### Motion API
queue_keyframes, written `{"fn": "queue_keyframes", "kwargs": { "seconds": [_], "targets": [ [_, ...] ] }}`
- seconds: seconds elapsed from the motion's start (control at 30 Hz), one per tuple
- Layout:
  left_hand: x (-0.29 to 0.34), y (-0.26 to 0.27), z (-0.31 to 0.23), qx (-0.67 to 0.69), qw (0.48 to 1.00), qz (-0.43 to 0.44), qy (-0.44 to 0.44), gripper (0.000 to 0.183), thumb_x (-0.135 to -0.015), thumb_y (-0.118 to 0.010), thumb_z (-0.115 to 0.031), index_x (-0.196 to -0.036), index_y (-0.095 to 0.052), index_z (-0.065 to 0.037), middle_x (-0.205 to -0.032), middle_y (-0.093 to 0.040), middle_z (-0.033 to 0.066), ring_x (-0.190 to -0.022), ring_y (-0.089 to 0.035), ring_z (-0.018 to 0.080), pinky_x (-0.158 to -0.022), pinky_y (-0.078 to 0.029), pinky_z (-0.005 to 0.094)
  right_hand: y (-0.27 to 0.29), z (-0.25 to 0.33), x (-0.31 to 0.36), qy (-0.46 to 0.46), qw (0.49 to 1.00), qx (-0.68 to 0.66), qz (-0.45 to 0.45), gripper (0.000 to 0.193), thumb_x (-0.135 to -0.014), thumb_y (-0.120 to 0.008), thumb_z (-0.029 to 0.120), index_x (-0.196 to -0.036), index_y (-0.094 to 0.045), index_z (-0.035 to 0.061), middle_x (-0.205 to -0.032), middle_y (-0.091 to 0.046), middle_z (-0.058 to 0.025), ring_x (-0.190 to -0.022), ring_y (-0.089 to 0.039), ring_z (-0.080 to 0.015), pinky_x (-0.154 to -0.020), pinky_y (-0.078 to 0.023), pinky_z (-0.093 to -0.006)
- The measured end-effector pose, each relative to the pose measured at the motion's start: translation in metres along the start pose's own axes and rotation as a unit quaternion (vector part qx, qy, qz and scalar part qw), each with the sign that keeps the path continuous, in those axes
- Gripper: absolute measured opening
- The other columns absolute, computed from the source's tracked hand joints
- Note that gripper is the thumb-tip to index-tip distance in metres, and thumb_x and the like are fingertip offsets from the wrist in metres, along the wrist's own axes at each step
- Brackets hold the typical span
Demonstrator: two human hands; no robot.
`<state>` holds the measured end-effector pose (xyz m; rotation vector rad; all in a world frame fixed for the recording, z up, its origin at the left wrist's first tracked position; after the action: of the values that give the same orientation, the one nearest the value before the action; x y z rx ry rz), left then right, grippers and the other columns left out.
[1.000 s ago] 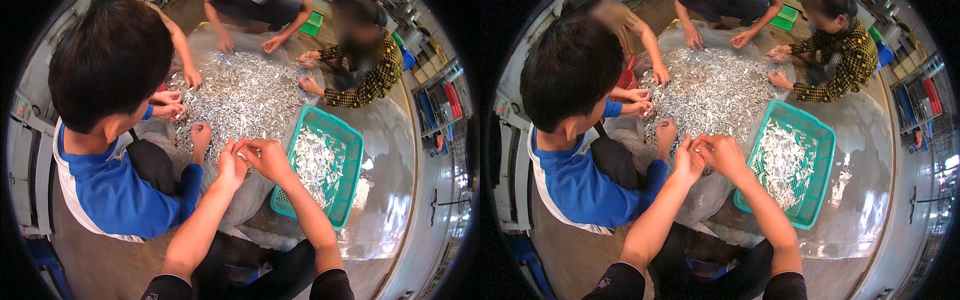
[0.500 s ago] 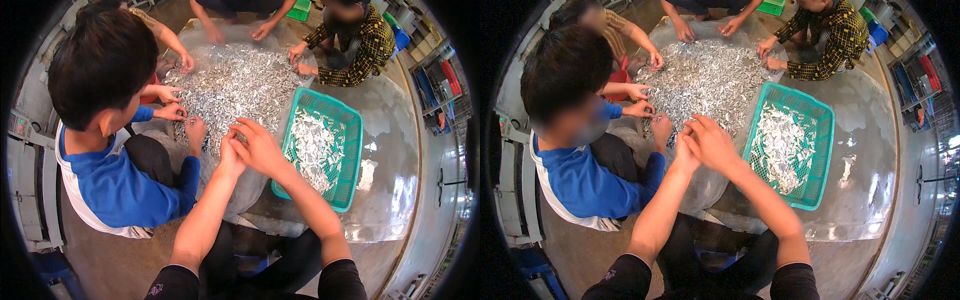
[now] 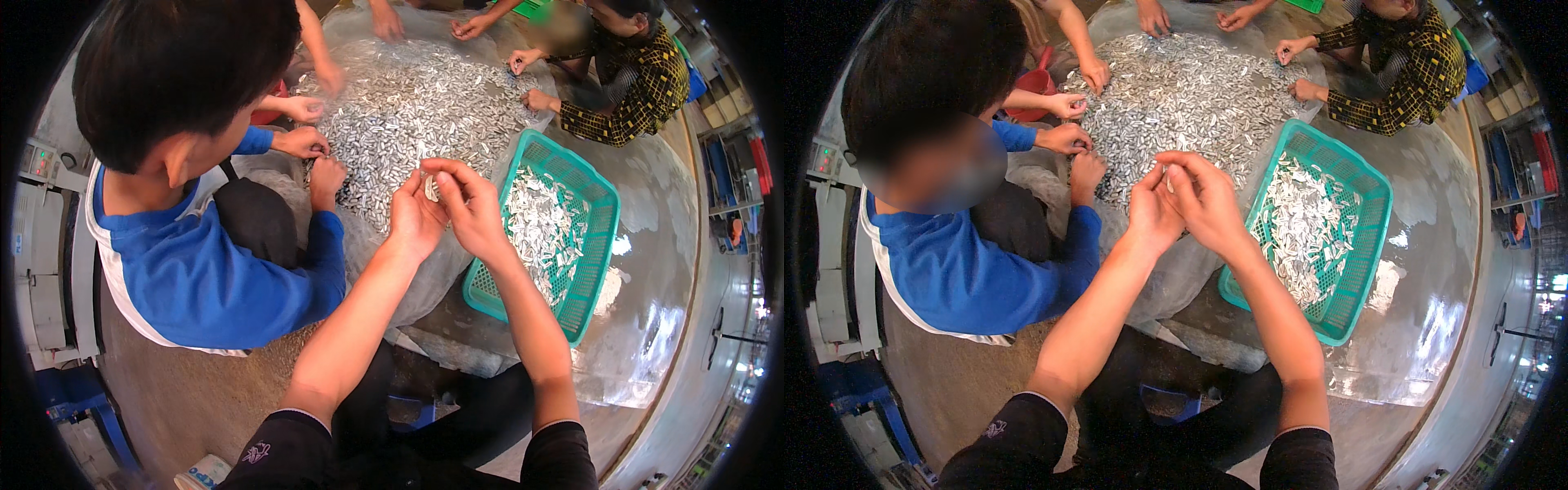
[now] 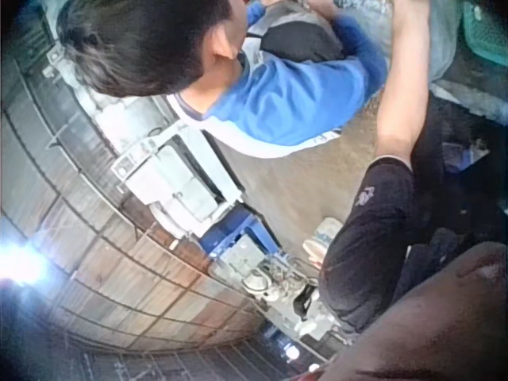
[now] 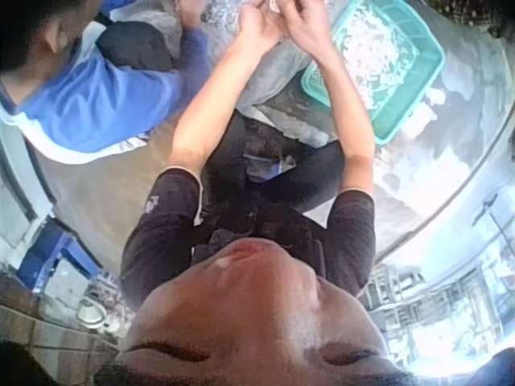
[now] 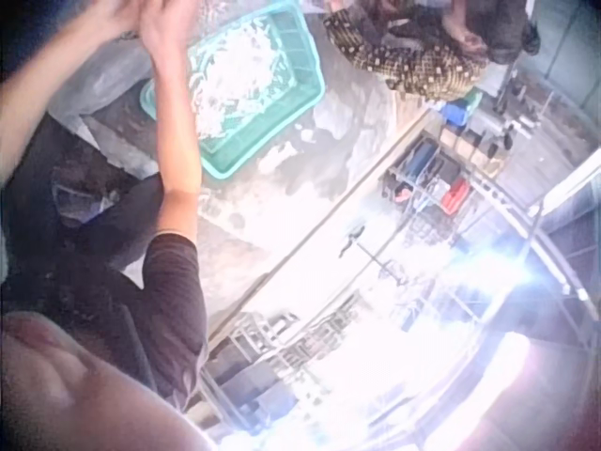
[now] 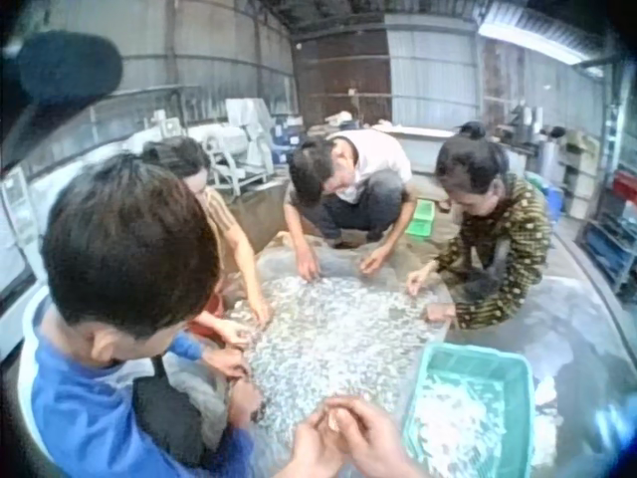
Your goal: The person sorts through a pile of small metal scrap pieces by hand, picking individual pieces and placing them into a green plastic basket while sitting on the floor with others.
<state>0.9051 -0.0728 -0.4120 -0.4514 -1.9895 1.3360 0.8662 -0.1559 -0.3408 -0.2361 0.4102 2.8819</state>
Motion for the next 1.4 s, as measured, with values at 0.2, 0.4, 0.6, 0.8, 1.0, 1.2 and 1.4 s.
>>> {"fn": "queue_keyframes", "kwargs": {
  "seconds": [0.2, 0.4, 0.6, 0.8, 1.0, 1.2, 1.4],
  "targets": [
    [0.002, -0.018, -0.005, -0.022, 0.999, -0.017, -0.034, 0.046, -0.103, -0.027, -0.033, -0.123, -0.05, 0.002, -0.113, -0.06, 0.0182, -0.111, -0.058, 0.026, -0.097, -0.044, 0.0438, 0.013, -0.041, 0.002, -0.053, 0.953, -0.155, -0.255, 0.035, -0.1, -0.046, 0.023, -0.123, -0.053, -0.0018, -0.13, -0.055, -0.0139, -0.119, -0.05, -0.0181, -0.103, -0.036, -0.0325],
    [0.007, -0.036, 0.017, -0.339, 0.925, 0.025, -0.17, 0.059, -0.103, -0.031, -0.04, -0.1, -0.07, 0.003, -0.115, -0.066, 0.0123, -0.119, -0.051, 0.024, -0.106, -0.034, 0.0367, -0.018, -0.078, 0.019, -0.225, 0.663, -0.696, -0.159, 0.041, -0.101, -0.038, 0.038, -0.114, -0.051, 0.0015, -0.121, -0.051, -0.0185, -0.114, -0.051, -0.0298, -0.103, -0.039, -0.0443],
    [0.013, -0.043, 0.027, -0.402, 0.891, 0.073, -0.197, 0.061, -0.103, -0.031, -0.042, -0.094, -0.071, 0.004, -0.096, -0.07, 0.0141, -0.104, -0.063, 0.0227, -0.097, -0.044, 0.035, 0.017, -0.109, 0.049, -0.28, 0.621, -0.652, -0.332, 0.035, -0.101, -0.034, 0.031, -0.111, -0.052, 0.0034, -0.109, -0.058, -0.0125, -0.103, -0.055, -0.0237, -0.094, -0.045, -0.0387],
    [0.01, -0.025, 0.0, -0.429, 0.878, -0.026, -0.21, 0.063, -0.102, -0.029, -0.046, -0.1, -0.065, 0.006, -0.094, -0.069, 0.0167, -0.09, -0.068, 0.0246, -0.083, -0.052, 0.0361, 0.233, 0.077, 0.062, 0.031, 0.839, -0.02, -0.542, 0.039, -0.1, -0.042, 0.036, -0.078, -0.055, 0.0069, -0.072, -0.053, -0.0028, -0.059, -0.042, -0.0101, -0.052, -0.033, -0.0238],
    [0.009, -0.017, -0.017, -0.444, 0.87, -0.041, -0.21, 0.058, -0.103, -0.031, -0.043, -0.1, -0.065, 0.005, -0.095, -0.069, 0.0138, -0.086, -0.069, 0.0208, -0.074, -0.053, 0.0306, 0.261, 0.061, 0.098, 0.089, 0.822, 0.178, -0.534, 0.05, -0.102, -0.03, 0.039, -0.091, -0.06, 0.001, -0.078, -0.063, -0.0097, -0.071, -0.058, -0.0167, -0.064, -0.044, -0.0295],
    [0.011, -0.013, 0.004, -0.488, 0.85, -0.042, -0.193, 0.056, -0.103, -0.034, -0.042, -0.101, -0.065, 0.005, -0.094, -0.069, 0.0133, -0.085, -0.068, 0.0196, -0.074, -0.053, 0.0294, 0.238, -0.189, 0.202, -0.251, 0.815, 0.379, -0.358, 0.052, -0.102, -0.032, 0.037, -0.131, -0.049, -0.0024, -0.129, -0.053, -0.0254, -0.121, -0.05, -0.0374, -0.102, -0.038, -0.0409],
    [0.007, -0.004, -0.02, -0.475, 0.864, -0.065, -0.157, 0.045, -0.102, -0.039, -0.037, -0.112, -0.06, 0.002, -0.093, -0.069, 0.0137, -0.091, -0.067, 0.0206, -0.077, -0.052, 0.0312, 0.257, -0.169, 0.198, -0.231, 0.771, 0.201, -0.558, 0.051, -0.101, -0.035, 0.041, -0.122, -0.054, -0.0013, -0.114, -0.061, -0.0227, -0.103, -0.06, -0.0375, -0.09, -0.045, -0.0434]
  ]
}}
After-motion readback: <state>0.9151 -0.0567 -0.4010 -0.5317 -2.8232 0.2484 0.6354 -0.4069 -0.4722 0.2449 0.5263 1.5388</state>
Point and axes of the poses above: each hand's wrist, its own x-axis away from the middle knuckle, its own y-axis out of the back of the hand, z = x × y, the point moved 3 cm from there along -x, towards the middle knuckle
